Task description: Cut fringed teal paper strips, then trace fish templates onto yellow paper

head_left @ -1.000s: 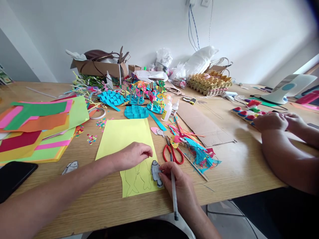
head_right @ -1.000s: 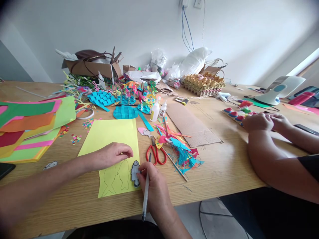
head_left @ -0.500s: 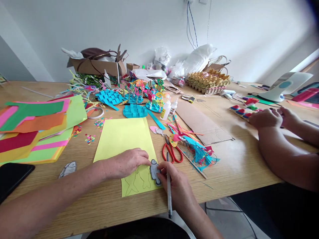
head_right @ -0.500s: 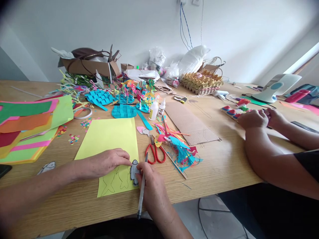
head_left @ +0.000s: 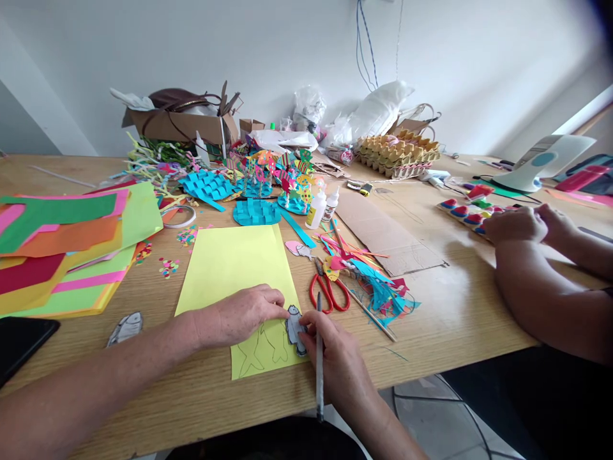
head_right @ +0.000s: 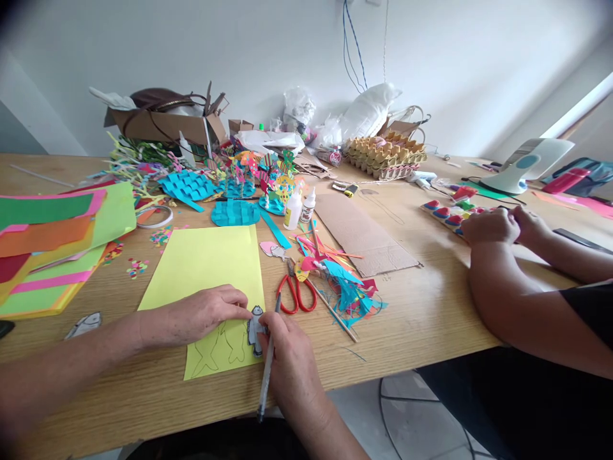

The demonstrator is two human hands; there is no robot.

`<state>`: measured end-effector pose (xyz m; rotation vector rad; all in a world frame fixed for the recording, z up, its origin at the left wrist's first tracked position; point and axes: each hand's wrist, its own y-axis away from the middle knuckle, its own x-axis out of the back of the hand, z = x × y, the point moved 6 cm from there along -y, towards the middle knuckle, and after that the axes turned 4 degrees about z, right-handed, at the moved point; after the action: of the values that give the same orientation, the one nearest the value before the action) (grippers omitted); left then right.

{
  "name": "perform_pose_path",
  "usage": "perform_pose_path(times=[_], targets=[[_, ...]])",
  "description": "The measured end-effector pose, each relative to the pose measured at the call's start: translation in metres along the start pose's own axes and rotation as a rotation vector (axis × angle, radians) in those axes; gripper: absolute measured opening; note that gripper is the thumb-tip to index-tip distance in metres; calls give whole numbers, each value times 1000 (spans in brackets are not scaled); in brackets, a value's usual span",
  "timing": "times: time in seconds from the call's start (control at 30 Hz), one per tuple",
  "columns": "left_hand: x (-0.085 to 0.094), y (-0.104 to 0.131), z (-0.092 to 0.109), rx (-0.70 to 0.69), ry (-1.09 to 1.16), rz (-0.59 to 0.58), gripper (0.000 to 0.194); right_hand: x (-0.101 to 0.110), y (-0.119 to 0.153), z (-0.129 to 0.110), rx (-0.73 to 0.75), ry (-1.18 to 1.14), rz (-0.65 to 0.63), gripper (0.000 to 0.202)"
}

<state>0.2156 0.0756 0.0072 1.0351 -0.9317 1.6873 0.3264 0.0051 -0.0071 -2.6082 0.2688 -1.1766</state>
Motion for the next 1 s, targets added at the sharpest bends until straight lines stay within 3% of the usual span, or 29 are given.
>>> perform_pose_path(times=[0.17, 0.33, 0.6, 1.0], targets=[[-1, 1, 1, -9, 2, 16, 35, 2, -2, -1, 31, 20, 15, 14], [-2, 2, 2, 14, 19, 4, 32, 18, 2, 4, 51, 17, 65, 15], [-6, 4, -4, 11, 26, 29, 33, 15, 17, -7, 124, -5, -69, 24], [-3, 4, -1, -1, 48, 30, 33, 9, 7, -9, 182, 62, -155, 21]])
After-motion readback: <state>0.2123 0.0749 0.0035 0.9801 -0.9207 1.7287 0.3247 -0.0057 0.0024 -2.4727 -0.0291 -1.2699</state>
